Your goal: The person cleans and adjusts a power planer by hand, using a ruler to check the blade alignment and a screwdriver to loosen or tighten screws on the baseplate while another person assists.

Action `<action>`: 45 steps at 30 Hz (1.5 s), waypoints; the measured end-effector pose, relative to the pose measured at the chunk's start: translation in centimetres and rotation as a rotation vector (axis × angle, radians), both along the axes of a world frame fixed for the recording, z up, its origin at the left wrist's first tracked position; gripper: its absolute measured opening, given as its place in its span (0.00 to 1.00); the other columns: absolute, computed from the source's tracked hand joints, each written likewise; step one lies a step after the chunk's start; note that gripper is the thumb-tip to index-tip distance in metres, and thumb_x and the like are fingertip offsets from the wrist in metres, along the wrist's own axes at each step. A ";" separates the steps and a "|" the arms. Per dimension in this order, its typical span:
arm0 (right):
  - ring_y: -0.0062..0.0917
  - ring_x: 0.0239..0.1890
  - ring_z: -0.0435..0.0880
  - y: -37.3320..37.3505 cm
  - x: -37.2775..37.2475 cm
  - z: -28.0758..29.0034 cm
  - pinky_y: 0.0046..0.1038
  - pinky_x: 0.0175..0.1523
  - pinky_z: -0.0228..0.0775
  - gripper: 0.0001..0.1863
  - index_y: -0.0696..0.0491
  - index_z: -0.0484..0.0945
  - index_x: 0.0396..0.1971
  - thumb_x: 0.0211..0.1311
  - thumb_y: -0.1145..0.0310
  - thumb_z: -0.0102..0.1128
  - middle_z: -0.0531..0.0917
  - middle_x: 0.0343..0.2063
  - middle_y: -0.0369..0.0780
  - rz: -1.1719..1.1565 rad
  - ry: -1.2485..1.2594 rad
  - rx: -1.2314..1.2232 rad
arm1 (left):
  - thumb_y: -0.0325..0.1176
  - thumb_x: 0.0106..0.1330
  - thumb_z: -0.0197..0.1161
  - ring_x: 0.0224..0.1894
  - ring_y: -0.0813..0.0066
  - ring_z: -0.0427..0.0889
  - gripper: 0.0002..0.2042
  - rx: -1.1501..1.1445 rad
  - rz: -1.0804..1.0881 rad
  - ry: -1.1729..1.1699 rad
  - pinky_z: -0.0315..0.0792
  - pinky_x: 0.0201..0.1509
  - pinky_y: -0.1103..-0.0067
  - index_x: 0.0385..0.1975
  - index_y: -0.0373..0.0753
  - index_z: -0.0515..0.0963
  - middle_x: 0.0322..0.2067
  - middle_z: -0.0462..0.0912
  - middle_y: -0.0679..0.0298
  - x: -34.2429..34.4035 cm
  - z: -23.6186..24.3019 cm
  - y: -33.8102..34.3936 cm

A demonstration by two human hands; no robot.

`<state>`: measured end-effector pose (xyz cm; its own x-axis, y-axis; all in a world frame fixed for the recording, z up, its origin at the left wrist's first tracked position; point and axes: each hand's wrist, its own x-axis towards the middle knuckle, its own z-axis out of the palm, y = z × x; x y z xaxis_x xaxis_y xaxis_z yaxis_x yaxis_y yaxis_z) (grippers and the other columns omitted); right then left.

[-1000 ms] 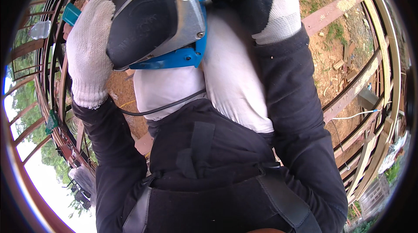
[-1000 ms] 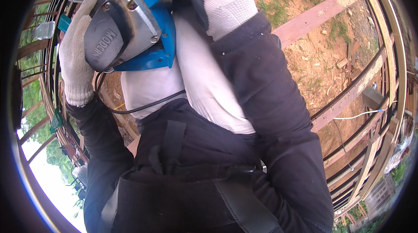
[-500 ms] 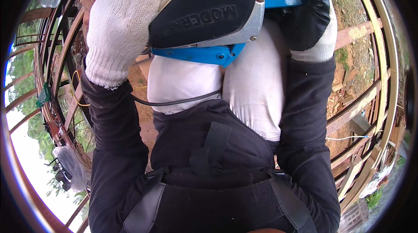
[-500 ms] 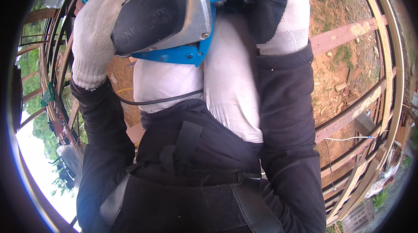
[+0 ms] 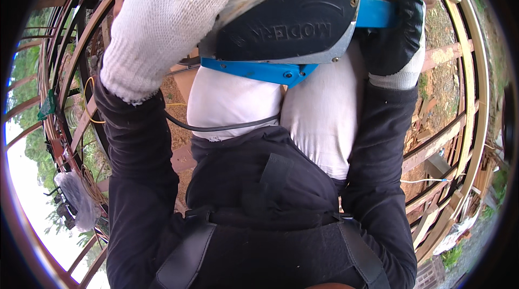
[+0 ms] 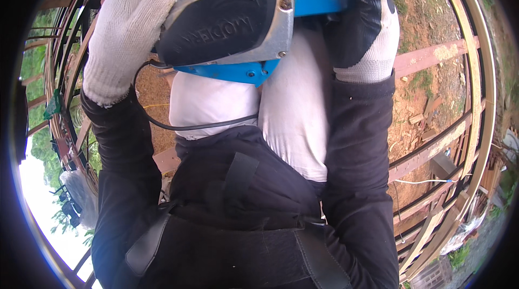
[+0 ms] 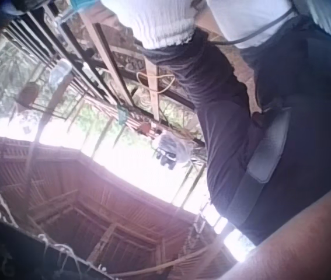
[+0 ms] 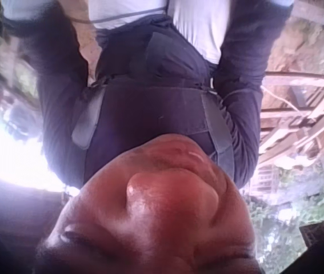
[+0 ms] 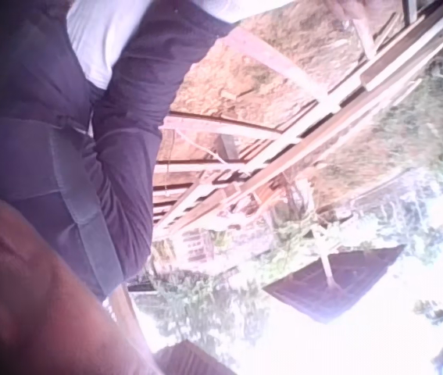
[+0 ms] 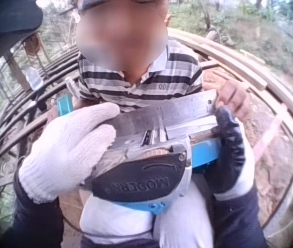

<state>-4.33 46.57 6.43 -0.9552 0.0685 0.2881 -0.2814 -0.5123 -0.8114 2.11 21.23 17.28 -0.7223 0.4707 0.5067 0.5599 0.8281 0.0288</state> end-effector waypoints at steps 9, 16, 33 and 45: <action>0.35 0.73 0.67 2.6 -3.3 -2.6 0.39 0.78 0.57 0.31 0.54 0.63 0.71 0.70 0.76 0.61 0.70 0.69 0.46 -0.289 0.760 0.882 | 0.36 0.74 0.56 0.41 0.54 0.87 0.14 0.043 0.084 -0.339 0.80 0.46 0.70 0.49 0.33 0.81 0.40 0.87 0.51 -3.2 1.7 -2.9; 0.27 0.65 0.74 0.8 -1.6 0.8 0.36 0.71 0.67 0.24 0.50 0.72 0.66 0.77 0.56 0.58 0.76 0.63 0.39 0.157 -0.238 -0.191 | 0.41 0.75 0.56 0.25 0.74 0.83 0.17 0.320 0.192 -0.783 0.78 0.33 0.75 0.52 0.35 0.81 0.29 0.85 0.60 -2.0 7.2 0.1; 0.24 0.66 0.71 0.2 -1.6 0.7 0.32 0.74 0.61 0.28 0.51 0.68 0.68 0.76 0.54 0.59 0.73 0.63 0.35 0.138 -0.160 -0.160 | 0.38 0.72 0.58 0.44 0.56 0.88 0.17 0.303 0.204 -0.643 0.79 0.50 0.70 0.52 0.33 0.82 0.40 0.88 0.50 -1.4 4.8 0.1; 0.21 0.64 0.71 2.5 -3.6 -0.7 0.29 0.72 0.61 0.24 0.54 0.68 0.68 0.79 0.59 0.53 0.73 0.62 0.35 0.058 -0.064 -0.116 | 0.39 0.74 0.56 0.27 0.61 0.85 0.15 0.297 0.373 -0.709 0.78 0.36 0.70 0.47 0.35 0.82 0.28 0.84 0.55 -0.4 4.9 0.9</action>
